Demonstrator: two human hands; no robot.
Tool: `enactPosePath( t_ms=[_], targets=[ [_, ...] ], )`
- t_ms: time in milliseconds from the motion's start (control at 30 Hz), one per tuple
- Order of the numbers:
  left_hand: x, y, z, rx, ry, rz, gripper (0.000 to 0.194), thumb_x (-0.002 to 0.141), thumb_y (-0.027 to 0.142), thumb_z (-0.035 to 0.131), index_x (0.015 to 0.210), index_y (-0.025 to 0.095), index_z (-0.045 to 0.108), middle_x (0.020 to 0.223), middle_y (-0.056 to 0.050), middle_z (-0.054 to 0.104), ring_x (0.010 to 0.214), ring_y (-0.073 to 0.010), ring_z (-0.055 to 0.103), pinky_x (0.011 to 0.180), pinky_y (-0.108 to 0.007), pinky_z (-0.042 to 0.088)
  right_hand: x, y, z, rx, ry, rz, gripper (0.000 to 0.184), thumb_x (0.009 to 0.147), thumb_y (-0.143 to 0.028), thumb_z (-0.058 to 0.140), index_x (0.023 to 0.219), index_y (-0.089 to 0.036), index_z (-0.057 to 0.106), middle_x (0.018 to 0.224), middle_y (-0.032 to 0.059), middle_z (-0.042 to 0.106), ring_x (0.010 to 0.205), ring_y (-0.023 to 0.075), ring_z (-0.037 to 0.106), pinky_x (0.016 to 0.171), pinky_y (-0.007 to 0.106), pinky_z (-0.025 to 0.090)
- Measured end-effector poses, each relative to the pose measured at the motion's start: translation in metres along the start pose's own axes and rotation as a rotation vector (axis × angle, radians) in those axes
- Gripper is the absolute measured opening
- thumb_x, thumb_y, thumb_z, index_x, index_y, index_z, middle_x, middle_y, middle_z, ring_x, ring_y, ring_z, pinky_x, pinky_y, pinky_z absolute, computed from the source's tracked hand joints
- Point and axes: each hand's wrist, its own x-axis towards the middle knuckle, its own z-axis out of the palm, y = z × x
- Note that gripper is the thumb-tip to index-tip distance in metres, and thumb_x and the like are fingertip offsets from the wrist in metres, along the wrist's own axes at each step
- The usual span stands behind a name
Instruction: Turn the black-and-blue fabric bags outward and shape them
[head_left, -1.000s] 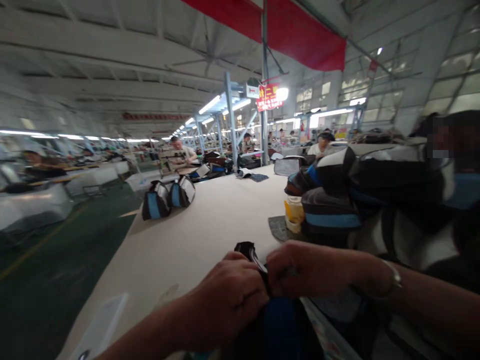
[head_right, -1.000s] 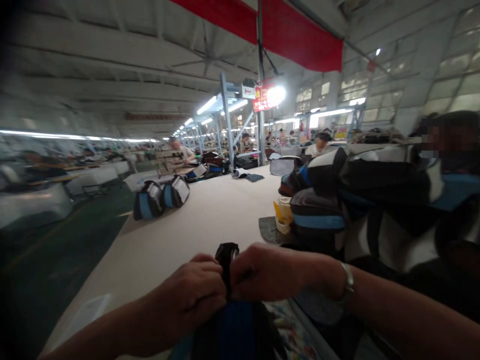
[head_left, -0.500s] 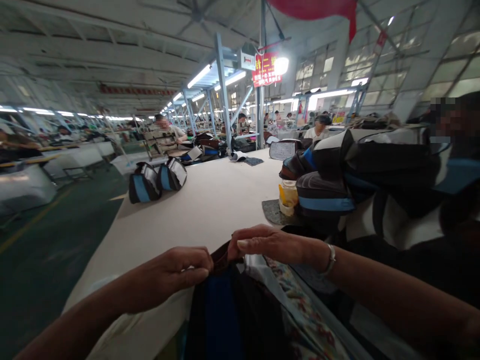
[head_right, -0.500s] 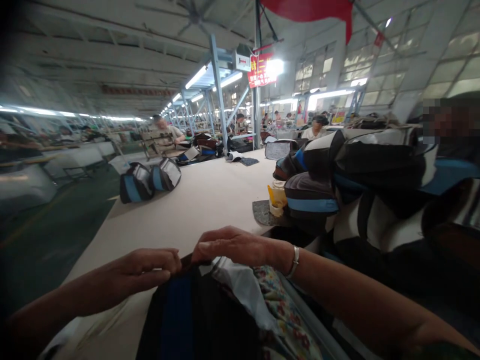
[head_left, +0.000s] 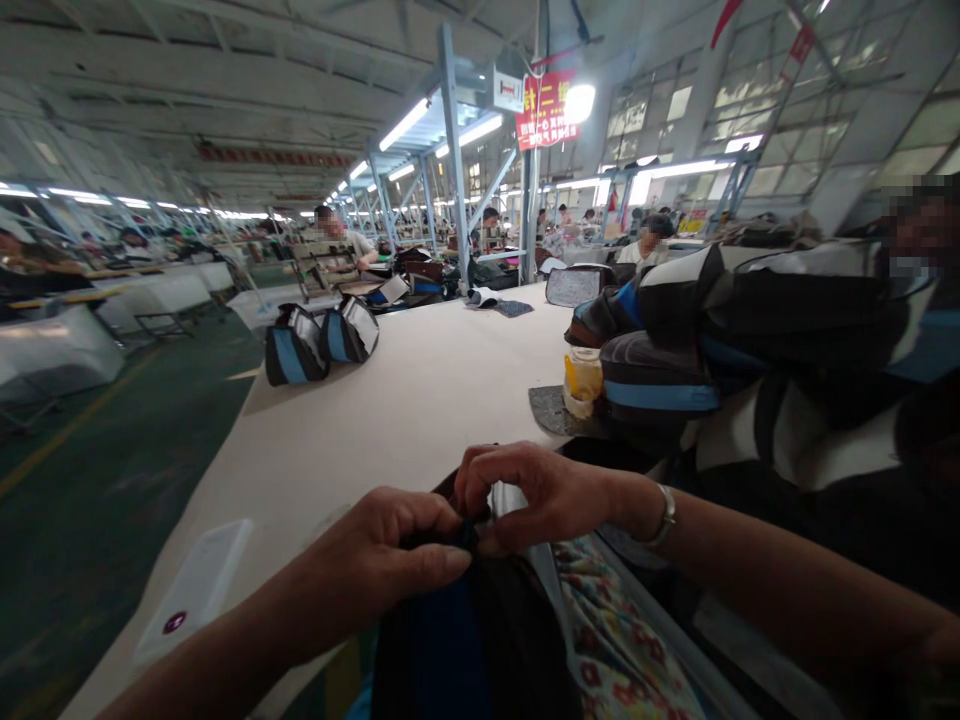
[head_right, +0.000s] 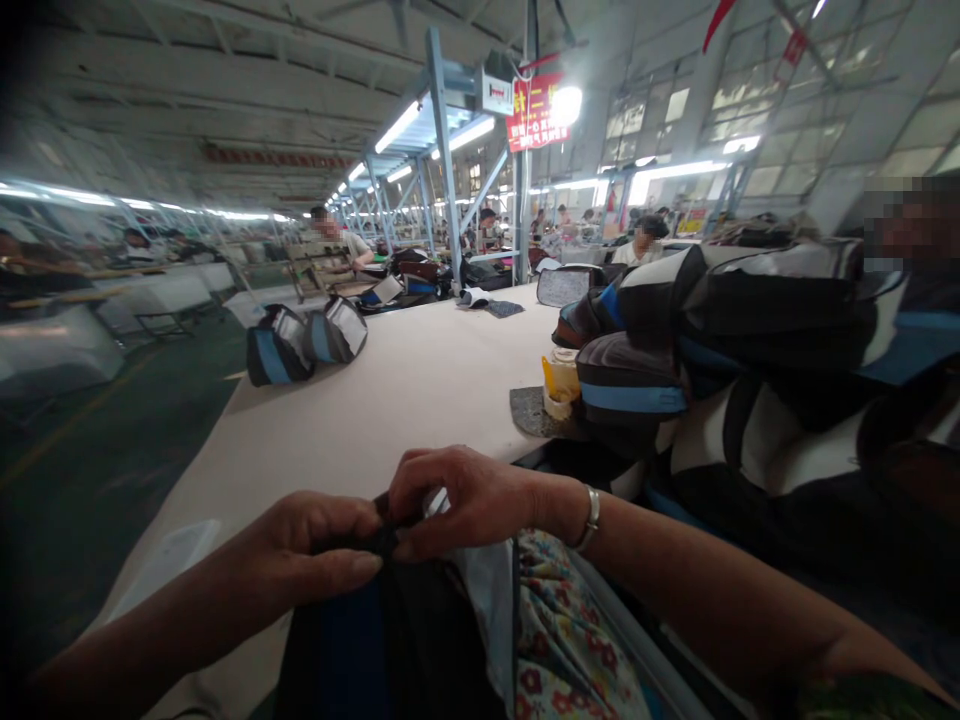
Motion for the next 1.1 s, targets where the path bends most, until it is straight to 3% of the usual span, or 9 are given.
enactPosePath(
  t_ms=[167, 300, 433, 700, 833, 1000, 1100],
  targets=[
    [0.002, 0.006, 0.003, -0.018, -0.033, 0.003, 0.024, 0.084, 0.038, 0.061, 0.08, 0.014, 0.059, 0.071, 0.003, 0.042, 0.066, -0.0106, 0.035, 0.059, -0.026, 0.027, -0.002, -0.009, 0.001, 0.159, 0.008, 0.134, 0.025, 0.08, -0.031, 0.074, 0.09, -0.012, 0.061, 0.09, 0.0031, 0.057, 0.085, 0.0146, 0.053, 0.079, 0.029, 0.044],
    [0.005, 0.009, 0.007, 0.016, -0.026, 0.012, 0.022, 0.083, 0.036, 0.06, 0.08, 0.014, 0.06, 0.071, 0.003, 0.042, 0.066, -0.011, 0.034, 0.059, -0.026, 0.027, -0.001, -0.006, 0.006, 0.201, 0.035, 0.181, 0.034, 0.071, -0.033, 0.081, 0.085, -0.013, 0.058, 0.083, 0.0003, 0.055, 0.075, 0.012, 0.048, 0.068, 0.026, 0.04],
    [0.007, 0.005, 0.008, 0.001, -0.012, -0.018, 0.023, 0.083, 0.038, 0.061, 0.08, 0.014, 0.059, 0.068, 0.004, 0.04, 0.062, -0.0102, 0.033, 0.057, -0.025, 0.026, -0.002, -0.002, 0.007, 0.333, 0.042, 0.271, 0.025, 0.071, -0.024, 0.076, 0.084, -0.012, 0.058, 0.079, -0.0009, 0.055, 0.071, 0.0106, 0.047, 0.061, 0.023, 0.036],
    [0.009, 0.008, 0.012, 0.069, 0.056, -0.019, 0.036, 0.085, 0.049, 0.058, 0.077, 0.014, 0.058, 0.066, 0.004, 0.038, 0.061, -0.01, 0.033, 0.055, -0.024, 0.025, -0.004, 0.002, 0.009, 0.283, 0.1, 0.258, 0.022, 0.07, -0.024, 0.072, 0.084, -0.011, 0.06, 0.074, -0.002, 0.056, 0.065, 0.0093, 0.046, 0.057, 0.022, 0.034],
    [0.012, 0.01, 0.015, 0.139, 0.1, -0.018, 0.033, 0.087, 0.045, 0.053, 0.074, 0.014, 0.056, 0.065, 0.004, 0.034, 0.06, -0.0099, 0.032, 0.054, -0.023, 0.025, -0.004, 0.001, 0.009, 0.056, 0.126, 0.169, 0.013, 0.075, -0.022, 0.066, 0.082, -0.012, 0.061, 0.077, 0.0005, 0.058, 0.071, 0.0122, 0.05, 0.066, 0.025, 0.04],
    [0.011, 0.006, 0.013, 0.136, 0.125, -0.004, 0.032, 0.088, 0.043, 0.051, 0.07, 0.017, 0.047, 0.064, 0.005, 0.03, 0.058, -0.0092, 0.029, 0.052, -0.023, 0.023, -0.004, -0.005, 0.009, -0.315, 0.159, -0.079, 0.001, 0.081, -0.015, 0.058, 0.081, -0.014, 0.059, 0.081, 0.0031, 0.059, 0.074, 0.0134, 0.052, 0.072, 0.027, 0.042],
    [0.01, 0.002, 0.011, 0.142, 0.124, 0.003, 0.033, 0.089, 0.044, 0.049, 0.07, 0.017, 0.047, 0.064, 0.005, 0.031, 0.058, -0.0096, 0.03, 0.052, -0.023, 0.024, -0.005, -0.003, 0.009, -0.481, 0.127, -0.155, 0.008, 0.089, -0.015, 0.048, 0.087, -0.015, 0.056, 0.085, 0.0052, 0.058, 0.076, 0.0149, 0.052, 0.073, 0.028, 0.043]
  ],
)
